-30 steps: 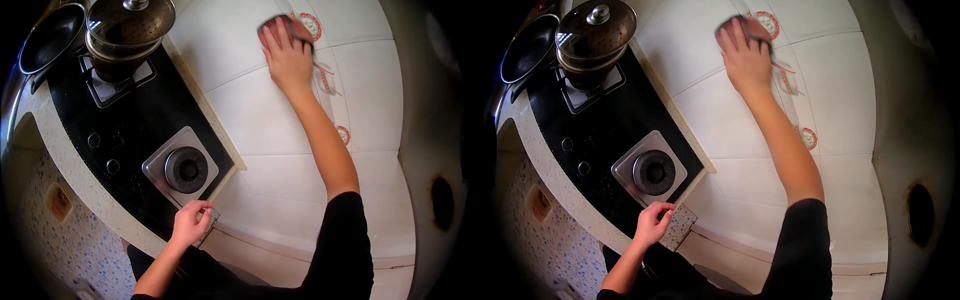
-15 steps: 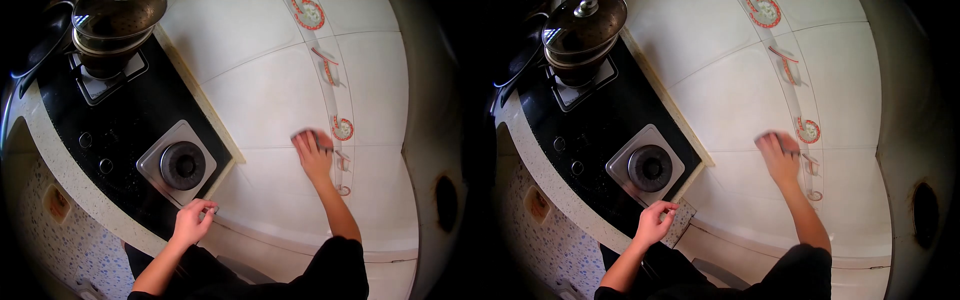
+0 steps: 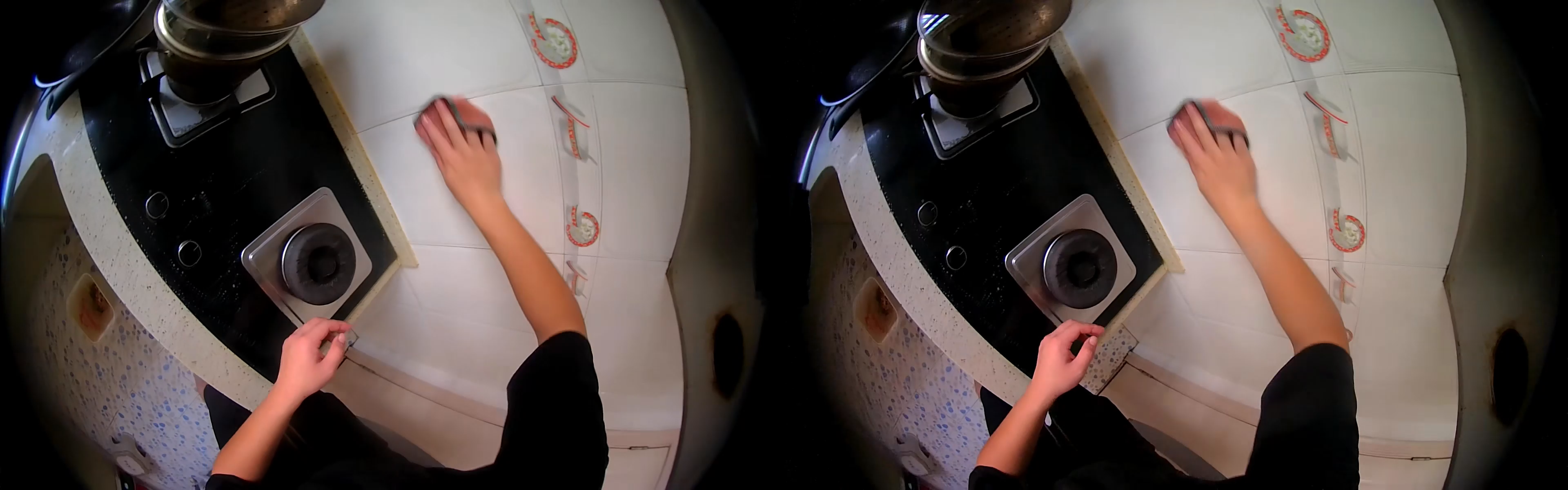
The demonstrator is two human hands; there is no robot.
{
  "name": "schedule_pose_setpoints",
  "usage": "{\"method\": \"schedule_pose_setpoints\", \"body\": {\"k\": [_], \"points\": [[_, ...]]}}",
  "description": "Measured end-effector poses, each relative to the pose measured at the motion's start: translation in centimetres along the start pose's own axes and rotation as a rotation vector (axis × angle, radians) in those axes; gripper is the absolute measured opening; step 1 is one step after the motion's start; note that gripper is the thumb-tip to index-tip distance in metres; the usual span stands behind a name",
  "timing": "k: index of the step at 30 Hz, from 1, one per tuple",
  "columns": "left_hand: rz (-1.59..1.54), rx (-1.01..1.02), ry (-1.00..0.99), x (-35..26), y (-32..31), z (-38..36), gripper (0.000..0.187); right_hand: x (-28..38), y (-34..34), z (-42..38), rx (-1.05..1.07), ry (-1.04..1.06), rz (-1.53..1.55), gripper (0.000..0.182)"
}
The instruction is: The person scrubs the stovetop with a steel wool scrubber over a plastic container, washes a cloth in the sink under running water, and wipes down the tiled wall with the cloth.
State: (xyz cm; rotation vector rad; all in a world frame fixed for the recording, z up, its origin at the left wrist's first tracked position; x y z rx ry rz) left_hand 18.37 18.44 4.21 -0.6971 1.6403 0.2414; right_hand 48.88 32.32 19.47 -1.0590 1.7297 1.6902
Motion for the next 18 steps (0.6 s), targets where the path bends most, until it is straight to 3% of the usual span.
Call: {"method": "schedule_pose_setpoints", "body": {"k": [3,7,11,13,18], "points": [[0.002,-0.052,-0.026,0.8,0.0,-0.3,0.019,0.2,-0.9,6.7,-0.104,0.035,0.022,0.052],[-0.016,-0.056,-0.011,1.2,-0.2,-0.4,0.019,0.2,-1.2,5.1,-0.078,0.045,0.047,0.052],[0.012,-0.005,-0.015,1.2,-0.9,0.0,0.018,1.5,-1.9,-6.5,0.162,0.094,0.049,0.06],[-0.013,0.047,0.016,1.0,-1.1,0.1,0.018,1.9,-1.0,-12.3,0.174,0.104,0.085,0.063],[0.017,0.094,-0.03,1.6,-1.5,-0.1,0.018,1.5,-1.4,-26.1,0.396,0.021,0.154,0.062]]}}
Point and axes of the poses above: each hand's wrist, its own z-axis towards the middle knuckle, its own y-axis out of the back of the hand, x = y × z, the point moved 6 cm from there along z, towards the middle knuckle, and after that the axes turned 10 degrees about x, right-handed, at the moved point
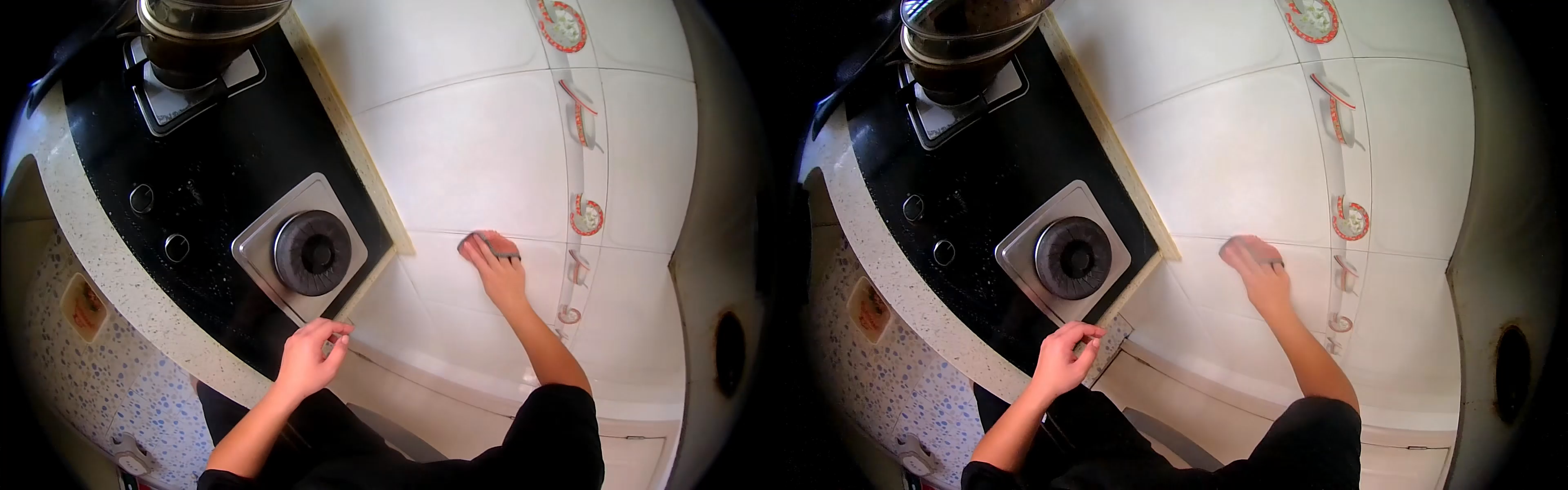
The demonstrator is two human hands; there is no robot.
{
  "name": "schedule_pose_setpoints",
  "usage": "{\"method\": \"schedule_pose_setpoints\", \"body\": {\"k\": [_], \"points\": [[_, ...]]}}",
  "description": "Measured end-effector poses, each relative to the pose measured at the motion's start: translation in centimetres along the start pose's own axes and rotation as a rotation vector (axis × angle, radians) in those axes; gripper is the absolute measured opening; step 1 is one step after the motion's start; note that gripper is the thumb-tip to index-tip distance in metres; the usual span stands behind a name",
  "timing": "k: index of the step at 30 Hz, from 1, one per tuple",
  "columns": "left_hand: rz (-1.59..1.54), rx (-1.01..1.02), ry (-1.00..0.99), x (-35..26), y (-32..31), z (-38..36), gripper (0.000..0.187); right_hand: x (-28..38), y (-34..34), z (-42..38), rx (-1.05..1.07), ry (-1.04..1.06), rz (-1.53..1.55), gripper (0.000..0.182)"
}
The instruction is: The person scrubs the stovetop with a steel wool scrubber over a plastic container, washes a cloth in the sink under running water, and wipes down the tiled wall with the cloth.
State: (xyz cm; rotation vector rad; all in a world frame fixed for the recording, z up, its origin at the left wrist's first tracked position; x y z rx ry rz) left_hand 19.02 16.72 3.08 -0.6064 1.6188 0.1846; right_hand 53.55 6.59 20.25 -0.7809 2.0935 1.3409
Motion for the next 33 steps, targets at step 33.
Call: {"method": "schedule_pose_setpoints", "body": {"k": [33], "points": [[0.026,-0.009,0.014,1.8,-0.9,-1.8,0.016,7.3,-7.5,2.3,0.162,0.24,0.288,0.055]]}}
Point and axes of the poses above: each hand's wrist, its own z-axis towards the middle knuckle, its own y-axis out of the back of the hand, x = y × z, the point moved 6 cm from there along z, towards the middle knuckle, and after that the axes turned 10 degrees about x, right-handed, at the moved point
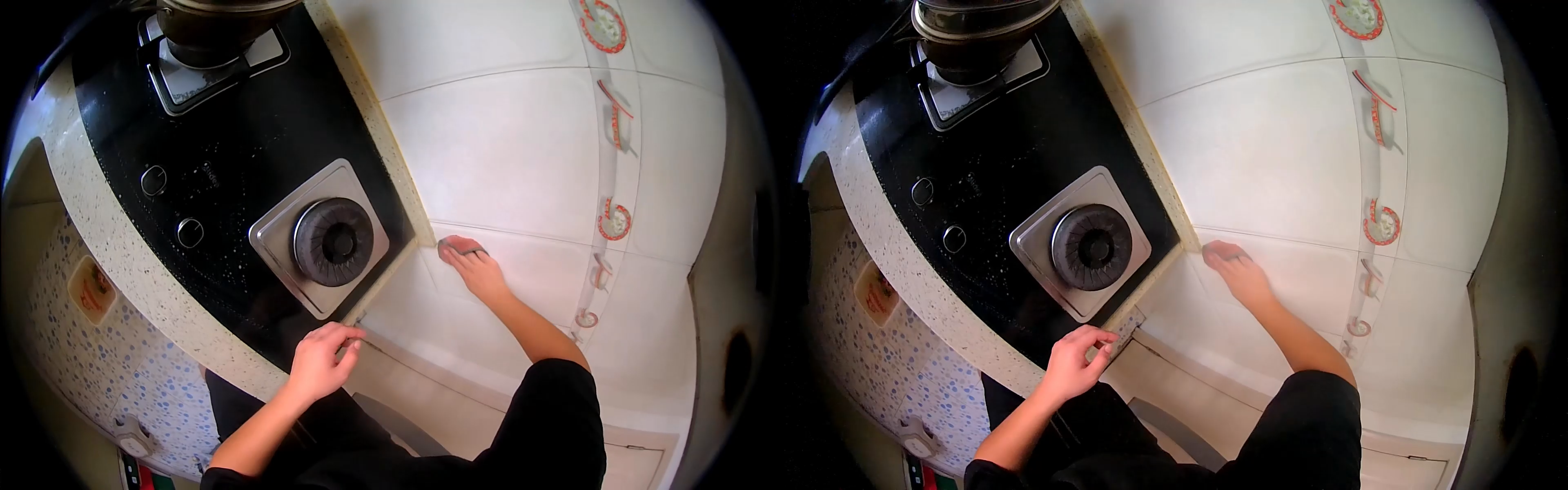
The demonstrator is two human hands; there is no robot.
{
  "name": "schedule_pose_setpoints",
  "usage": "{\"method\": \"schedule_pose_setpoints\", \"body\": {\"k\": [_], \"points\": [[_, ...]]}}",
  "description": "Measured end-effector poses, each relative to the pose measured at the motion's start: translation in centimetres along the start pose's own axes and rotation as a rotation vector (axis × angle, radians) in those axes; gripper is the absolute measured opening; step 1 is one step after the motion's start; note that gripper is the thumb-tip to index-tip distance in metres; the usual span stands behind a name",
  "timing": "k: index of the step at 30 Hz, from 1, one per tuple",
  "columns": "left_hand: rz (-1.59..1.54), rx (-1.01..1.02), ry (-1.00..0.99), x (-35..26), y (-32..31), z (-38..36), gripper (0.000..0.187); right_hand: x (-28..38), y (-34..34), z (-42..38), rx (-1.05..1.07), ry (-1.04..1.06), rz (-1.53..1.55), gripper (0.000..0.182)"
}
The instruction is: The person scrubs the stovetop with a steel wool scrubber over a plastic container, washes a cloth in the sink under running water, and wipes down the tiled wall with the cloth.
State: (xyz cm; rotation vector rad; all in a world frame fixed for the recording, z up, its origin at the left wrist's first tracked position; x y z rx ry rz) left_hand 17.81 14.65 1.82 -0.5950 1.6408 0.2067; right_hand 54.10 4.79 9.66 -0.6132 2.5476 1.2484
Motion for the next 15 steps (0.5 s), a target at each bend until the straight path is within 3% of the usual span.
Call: {"method": "schedule_pose_setpoints", "body": {"k": [4,8,12,15], "points": [[-0.021,0.022,0.032,-0.2,0.2,-0.4,0.015,-0.7,2.2,2.5,-0.041,0.04,-0.131,0.057],[-0.005,-0.016,-0.004,0.4,0.6,-1.0,0.017,-1.4,9.5,13.8,-0.184,0.019,-0.403,0.058],[0.003,-0.084,0.002,0.4,1.4,-1.4,0.015,-2.4,18.2,25.6,-0.439,-0.022,-0.518,0.053],[-0.017,-0.104,0.027,0.5,1.4,-1.3,0.015,-3.3,21.2,30.6,-0.512,-0.062,-0.461,0.054]]}}
Point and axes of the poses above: each hand's wrist, its own z-axis towards the middle knuckle, its own y-axis out of the back of the hand, x = y × z, the point moved 6 cm from there along z, towards the middle knuckle, and after that the axes turned 10 degrees about x, right-handed, at the moved point
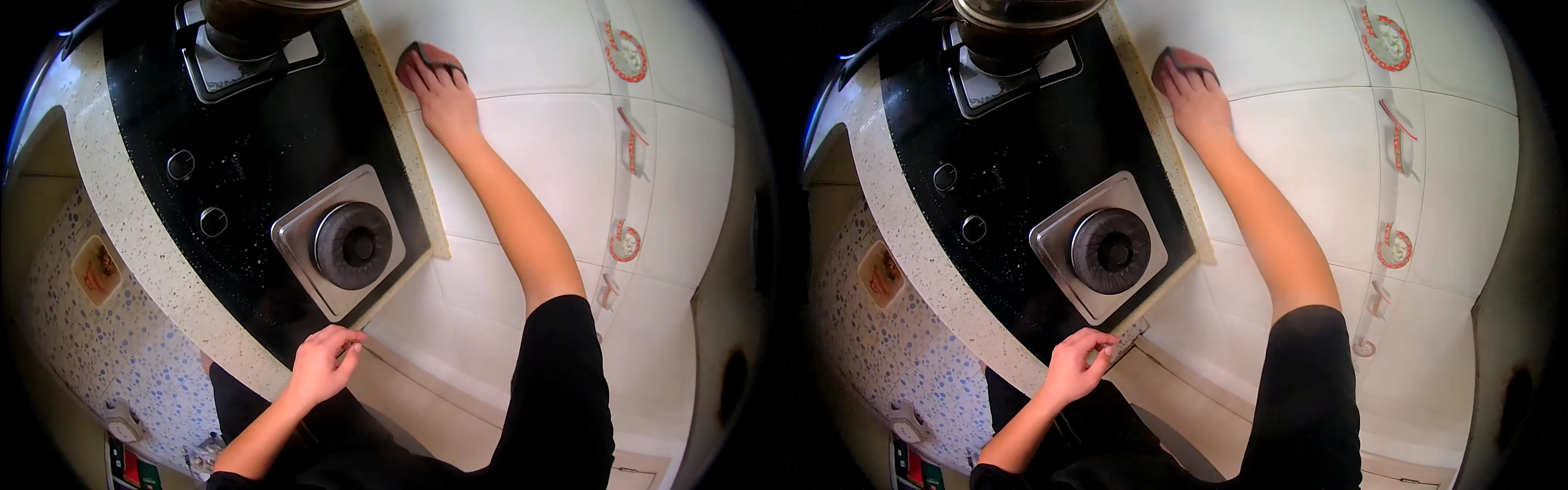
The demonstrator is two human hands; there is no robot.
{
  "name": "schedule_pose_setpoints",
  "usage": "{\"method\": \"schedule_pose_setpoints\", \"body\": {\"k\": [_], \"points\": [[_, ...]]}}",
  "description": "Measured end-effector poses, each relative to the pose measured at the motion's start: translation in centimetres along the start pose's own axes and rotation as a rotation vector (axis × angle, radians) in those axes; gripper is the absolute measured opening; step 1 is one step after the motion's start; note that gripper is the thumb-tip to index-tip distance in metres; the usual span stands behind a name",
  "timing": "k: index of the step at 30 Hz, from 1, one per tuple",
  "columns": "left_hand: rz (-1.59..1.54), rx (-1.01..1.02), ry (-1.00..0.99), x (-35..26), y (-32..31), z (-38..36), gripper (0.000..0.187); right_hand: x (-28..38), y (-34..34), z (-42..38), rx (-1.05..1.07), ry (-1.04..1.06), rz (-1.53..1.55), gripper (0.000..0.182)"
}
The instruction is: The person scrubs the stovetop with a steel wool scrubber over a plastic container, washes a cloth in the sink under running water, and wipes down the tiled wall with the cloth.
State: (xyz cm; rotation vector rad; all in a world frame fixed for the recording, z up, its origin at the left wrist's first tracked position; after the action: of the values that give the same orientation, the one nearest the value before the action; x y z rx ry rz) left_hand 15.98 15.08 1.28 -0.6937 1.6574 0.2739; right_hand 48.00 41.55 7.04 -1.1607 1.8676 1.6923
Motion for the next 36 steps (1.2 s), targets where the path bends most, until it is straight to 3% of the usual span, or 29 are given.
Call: {"method": "schedule_pose_setpoints", "body": {"k": [4,9,11,14,17,19,20,23,25,28,29,30,36], "points": [[-0.018,-0.008,-0.012,0.0,-0.4,0.4,0.015,1.2,-1.3,-2.0,0.059,0.052,-0.019,0.053],[-0.006,0.044,-0.019,-0.1,-1.2,0.7,0.016,6.0,-2.4,-17.3,0.202,0.134,0.052,0.057],[0.014,0.083,-0.024,0.0,-1.5,0.6,0.016,7.4,-3.6,-24.3,0.357,0.073,0.131,0.062],[0.017,0.148,-0.018,-0.9,-2.0,0.9,0.017,6.2,-1.6,-31.7,0.317,-0.059,0.435,0.069],[0.023,0.182,-0.009,-1.3,-2.5,0.8,0.018,3.1,-0.1,-35.6,0.525,-0.193,0.172,0.071],[0.018,0.192,-0.018,-1.5,-2.9,0.7,0.018,-1.4,4.5,-33.8,0.464,-0.251,0.125,0.067],[0.013,0.205,-0.014,-1.7,-3.2,0.6,0.018,-4.2,5.9,-33.4,0.254,-0.289,0.014,0.068],[-0.009,0.224,-0.01,-2.0,-3.7,0.4,0.018,-11.7,10.8,-32.1,0.197,-0.635,-0.221,0.066],[-0.033,0.21,-0.02,-1.9,-3.8,0.3,0.018,-12.7,13.8,-29.0,-0.107,-0.576,-0.265,0.066],[-0.004,0.183,-0.037,-1.8,-3.3,0.2,0.018,-10.0,10.4,-25.7,0.034,-0.512,-0.245,0.064],[0.009,0.173,-0.041,-1.6,-3.1,0.2,0.018,-8.5,9.5,-24.0,-0.018,-0.417,-0.212,0.064],[0.021,0.165,-0.043,-1.4,-2.9,0.1,0.017,-6.8,6.9,-23.5,0.229,-0.461,-0.063,0.064],[0.028,0.162,-0.006,-0.6,-2.7,-0.6,0.017,2.0,0.6,-24.9,0.214,-0.216,0.049,0.067]]}}
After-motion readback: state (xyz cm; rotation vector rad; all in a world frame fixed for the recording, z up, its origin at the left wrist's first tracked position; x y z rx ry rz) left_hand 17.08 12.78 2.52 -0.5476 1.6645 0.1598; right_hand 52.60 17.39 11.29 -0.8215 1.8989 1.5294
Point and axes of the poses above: each hand's wrist, its own z-axis towards the middle knuckle, its own y-axis out of the back of the hand, x = y × z, the point moved 6 cm from there along z, towards the middle knuckle, and after that the axes turned 10 degrees about x, right-handed, at the moved point
